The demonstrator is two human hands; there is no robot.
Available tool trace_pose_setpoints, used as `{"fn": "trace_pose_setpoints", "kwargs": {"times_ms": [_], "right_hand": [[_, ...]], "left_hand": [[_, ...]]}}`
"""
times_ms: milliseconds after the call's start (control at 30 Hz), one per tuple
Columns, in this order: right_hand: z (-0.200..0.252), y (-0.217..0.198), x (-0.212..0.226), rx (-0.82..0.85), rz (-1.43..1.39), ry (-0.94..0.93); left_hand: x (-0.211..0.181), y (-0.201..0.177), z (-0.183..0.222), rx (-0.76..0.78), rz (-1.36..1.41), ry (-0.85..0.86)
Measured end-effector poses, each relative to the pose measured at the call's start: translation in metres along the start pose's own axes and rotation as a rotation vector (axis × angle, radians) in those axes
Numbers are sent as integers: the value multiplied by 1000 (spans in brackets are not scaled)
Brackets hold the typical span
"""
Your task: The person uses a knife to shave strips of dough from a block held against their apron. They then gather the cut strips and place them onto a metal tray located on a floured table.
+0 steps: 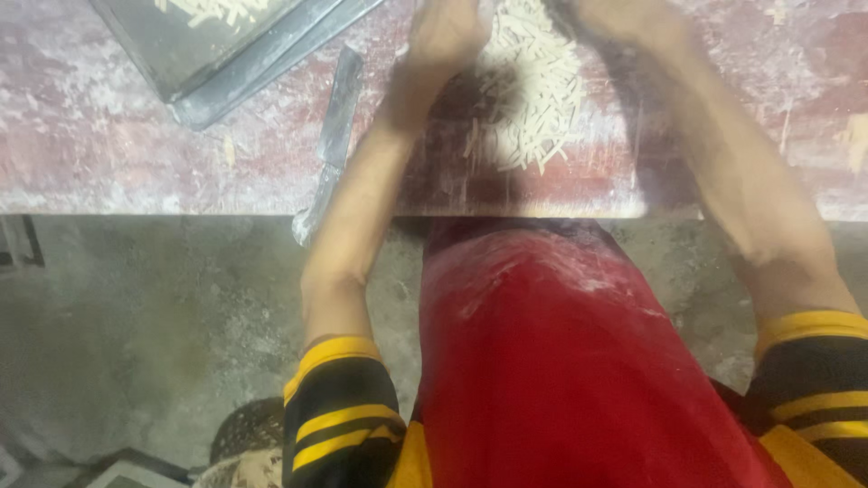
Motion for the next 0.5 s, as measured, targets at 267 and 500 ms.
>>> {"fn": "trace_pose_setpoints", "kwargs": {"times_ms": [267,500], "right_hand": [[28,17,3,151,134,333],[22,4,17,28,104,73]], "left_hand": [[-29,-1,44,85,315,-182],[-18,18,40,-5,390,-200]]}}
Point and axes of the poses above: each hand's wrist, its own z-axis away from the middle knuckle, its own y-axis out of the palm, x = y × z, the point moved 4 cm from there along -z, towards the middle knuckle, and after that the axes turned 7 degrees about z, right-handed, at the moved point
